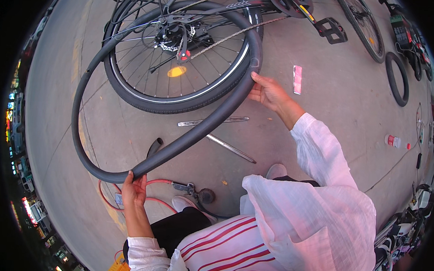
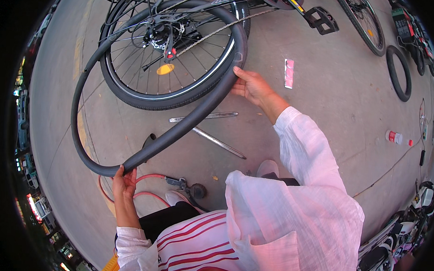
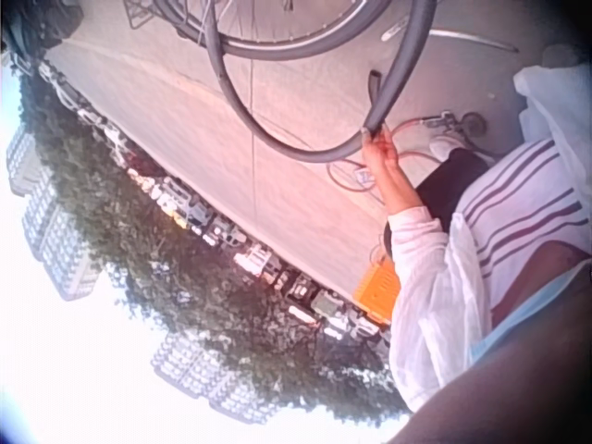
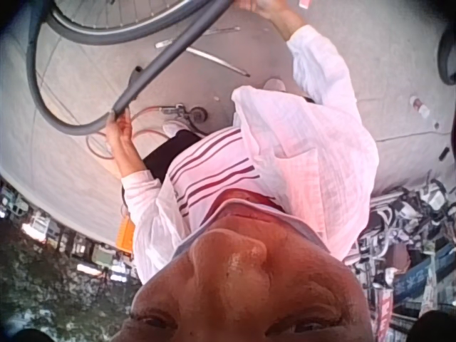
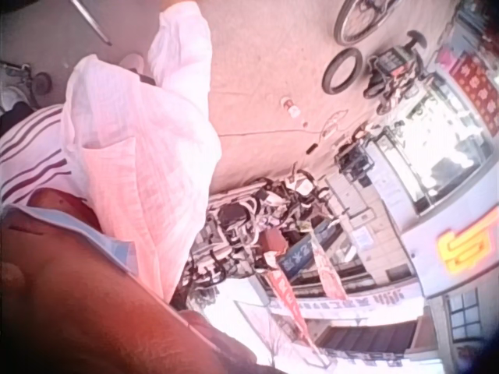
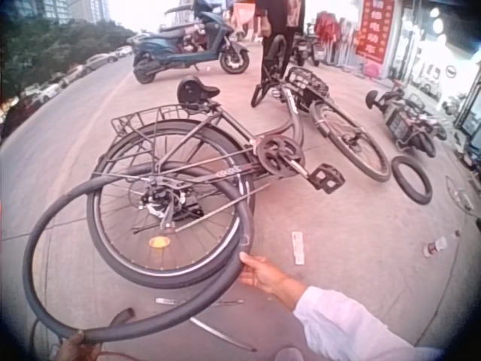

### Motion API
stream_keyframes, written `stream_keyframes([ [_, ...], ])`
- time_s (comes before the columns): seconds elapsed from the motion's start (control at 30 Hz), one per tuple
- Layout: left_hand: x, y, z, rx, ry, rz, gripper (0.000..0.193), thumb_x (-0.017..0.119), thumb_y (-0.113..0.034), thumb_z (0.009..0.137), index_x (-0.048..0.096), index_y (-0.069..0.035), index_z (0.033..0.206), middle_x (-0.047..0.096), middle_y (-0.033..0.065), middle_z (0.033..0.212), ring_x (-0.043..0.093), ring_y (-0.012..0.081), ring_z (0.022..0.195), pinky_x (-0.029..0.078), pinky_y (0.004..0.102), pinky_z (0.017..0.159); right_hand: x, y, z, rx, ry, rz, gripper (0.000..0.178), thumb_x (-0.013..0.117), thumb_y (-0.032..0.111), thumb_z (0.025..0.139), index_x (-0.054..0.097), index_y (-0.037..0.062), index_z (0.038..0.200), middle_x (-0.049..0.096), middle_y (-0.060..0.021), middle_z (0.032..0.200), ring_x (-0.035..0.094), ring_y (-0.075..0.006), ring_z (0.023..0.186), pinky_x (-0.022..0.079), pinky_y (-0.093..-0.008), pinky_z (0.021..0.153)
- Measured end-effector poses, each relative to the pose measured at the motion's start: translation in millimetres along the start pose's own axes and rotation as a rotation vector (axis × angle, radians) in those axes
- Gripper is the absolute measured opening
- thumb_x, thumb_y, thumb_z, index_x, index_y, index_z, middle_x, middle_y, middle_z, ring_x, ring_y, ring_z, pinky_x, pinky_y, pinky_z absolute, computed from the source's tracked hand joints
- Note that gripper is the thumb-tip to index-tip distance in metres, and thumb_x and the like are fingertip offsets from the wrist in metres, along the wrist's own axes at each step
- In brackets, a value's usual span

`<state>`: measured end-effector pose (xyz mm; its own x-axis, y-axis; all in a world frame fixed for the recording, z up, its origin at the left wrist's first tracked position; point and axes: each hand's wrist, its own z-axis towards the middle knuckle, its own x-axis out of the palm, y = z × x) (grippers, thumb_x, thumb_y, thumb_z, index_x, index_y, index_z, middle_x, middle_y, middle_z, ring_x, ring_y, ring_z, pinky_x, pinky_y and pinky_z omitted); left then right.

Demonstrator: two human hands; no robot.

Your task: The person removes a bicycle tire from the rim, inspects the inner tube, and uses a hand pump to inflate it. The person then reinserts the inner tube into the tire and mounts the tire back onto the rim.

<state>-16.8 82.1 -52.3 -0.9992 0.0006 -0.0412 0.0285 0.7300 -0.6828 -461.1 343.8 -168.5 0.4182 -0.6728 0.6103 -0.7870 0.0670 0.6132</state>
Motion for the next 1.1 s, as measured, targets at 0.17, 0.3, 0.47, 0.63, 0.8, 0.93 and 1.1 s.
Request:
stream_keyframes([
  [0.17,8.2,8.4,-3.9,0.008,0.005,0.018,0.022,0.056,-0.017,0.098,0.056,0.001,0.11,0.065,0.0163,0.106,0.065,0.0263,0.1,0.058,0.0354,0.087,22.7,-8.2,-18.9,0.177,-0.135,-0.277,0.076,0.073,0.056,0.08,0.052,-0.0055,0.12,0.064,-0.0209,0.108,0.065,-0.0343,0.101,0.052,-0.0473,0.091],
  [0.3,17.1,10.1,-12.5,0.006,0.026,0.01,0.024,0.059,-0.019,0.097,0.056,0.0,0.111,0.064,0.0161,0.107,0.064,0.0255,0.101,0.057,0.0342,0.088,38.6,-20.1,-28.4,0.305,-0.089,-0.416,0.076,0.072,0.063,0.077,0.055,-0.0005,0.114,0.067,-0.0155,0.102,0.068,-0.0283,0.093,0.054,-0.0433,0.083],
  [0.47,19.6,7.1,-23.1,0.069,0.049,-0.049,0.03,0.066,-0.028,0.093,0.057,-0.004,0.109,0.063,0.0114,0.102,0.062,0.0237,0.099,0.054,0.034,0.091,29.4,-25.4,-26.6,0.19,-0.043,-0.18,0.037,0.069,0.04,0.089,0.062,0.006,0.102,0.071,-0.0104,0.093,0.071,-0.0199,0.077,0.06,-0.0289,0.069],
  [0.63,29.8,3.1,-34.2,0.074,0.107,-0.083,0.03,0.066,-0.031,0.093,0.058,-0.007,0.107,0.063,0.0095,0.103,0.061,0.022,0.1,0.051,0.0342,0.092,22.1,-21.3,-31.5,0.071,0.062,-0.015,0.032,0.067,0.034,0.092,0.061,0.0056,0.104,0.07,-0.0091,0.095,0.07,-0.0173,0.08,0.059,-0.0308,0.068],
  [0.8,31.5,-1.3,-36.2,0.078,0.187,-0.108,0.028,0.066,-0.033,0.092,0.059,-0.008,0.103,0.066,0.0068,0.098,0.065,0.0184,0.093,0.056,0.0312,0.082,19.2,-17.8,-35.0,0.066,0.07,0.014,0.028,0.065,0.033,0.093,0.061,0.0071,0.102,0.071,-0.008,0.094,0.07,-0.0165,0.08,0.059,-0.0298,0.068],
  [0.93,33.1,-3.5,-40.8,0.08,0.212,-0.114,0.029,0.066,-0.033,0.093,0.058,-0.007,0.102,0.066,0.0079,0.099,0.065,0.0187,0.092,0.057,0.0306,0.081,16.2,-18.9,-34.8,0.092,0.051,0.02,0.025,0.062,0.031,0.095,0.061,0.0075,0.102,0.07,-0.008,0.092,0.07,-0.0165,0.078,0.059,-0.0296,0.065],
  [1.1,44.5,-2.7,-47.4,0.113,0.194,-0.12,0.031,0.064,-0.036,0.094,0.059,-0.006,0.101,0.066,0.0089,0.094,0.066,0.02,0.091,0.057,0.0306,0.079,10.3,-21.3,-34.8,0.087,0.014,0.014,0.025,0.063,0.032,0.095,0.059,0.0082,0.101,0.069,-0.0074,0.09,0.069,-0.0161,0.076,0.058,-0.03,0.066],
])
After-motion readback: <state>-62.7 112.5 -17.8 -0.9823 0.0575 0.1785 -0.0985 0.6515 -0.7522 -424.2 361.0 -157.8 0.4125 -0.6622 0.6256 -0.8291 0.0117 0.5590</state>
